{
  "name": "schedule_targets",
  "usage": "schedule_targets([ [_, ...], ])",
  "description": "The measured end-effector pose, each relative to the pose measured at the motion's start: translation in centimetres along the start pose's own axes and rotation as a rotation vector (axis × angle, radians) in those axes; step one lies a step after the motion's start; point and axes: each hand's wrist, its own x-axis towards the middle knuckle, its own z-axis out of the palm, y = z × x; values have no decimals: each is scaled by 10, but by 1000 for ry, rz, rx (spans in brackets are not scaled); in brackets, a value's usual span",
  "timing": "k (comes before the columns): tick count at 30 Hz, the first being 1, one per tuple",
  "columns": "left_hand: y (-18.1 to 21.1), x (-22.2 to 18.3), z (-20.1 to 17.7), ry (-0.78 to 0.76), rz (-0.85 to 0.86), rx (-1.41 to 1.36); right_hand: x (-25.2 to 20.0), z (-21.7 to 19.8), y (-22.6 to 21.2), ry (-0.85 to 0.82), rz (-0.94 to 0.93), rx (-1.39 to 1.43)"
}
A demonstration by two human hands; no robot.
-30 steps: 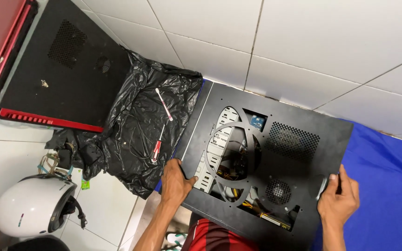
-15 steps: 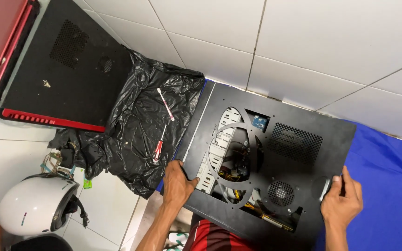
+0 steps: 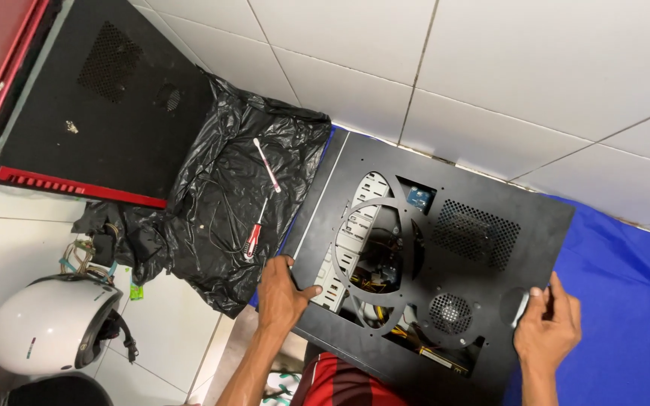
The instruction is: The person is performing maintenance or assembly on a desktop computer, adjusting internal components and then securing the side panel with a screwdriver.
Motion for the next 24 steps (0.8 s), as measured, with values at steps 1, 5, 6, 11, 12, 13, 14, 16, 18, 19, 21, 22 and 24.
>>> schedule_targets([
  [1, 7, -2, -12, -1, 1, -1, 1, 1, 2, 1, 0, -2],
  [5, -30, 8, -6, -7, 23, -111, 5, -2, 0, -50, -21, 42],
  [6, -58, 11, 7, -23, 66, -323, 5, -4, -4, -105, 71, 114],
  [11, -10, 6, -44, -300, -299, -392, 46, -5, 57, -275, 418, 466],
  [12, -3, 3, -50, -341, -312, -423, 57, 0, 70, -254, 595, 672],
  [13, -10, 0, -48, -340, -313, -424, 54, 5, 31, -255, 594, 672],
  [14, -14, 1, -45, -338, -310, -387, 56, 11, -9, -298, 625, 668],
  [16, -22, 3, -42, -332, -301, -351, 59, 15, -51, -336, 652, 668],
  [18, -28, 1, -36, -300, -269, -375, 59, 9, -49, -422, 299, 440],
  [19, -28, -4, -36, -309, -270, -372, 58, 12, -37, -421, 307, 435],
  [21, -25, -4, -40, -301, -275, -453, 60, 23, -15, -425, 311, 633],
  [22, -28, -4, -40, -309, -262, -451, 63, 22, 2, -410, 313, 630],
  [24, -30, -3, -38, -294, -232, -407, 69, 16, 39, -347, 615, 695],
])
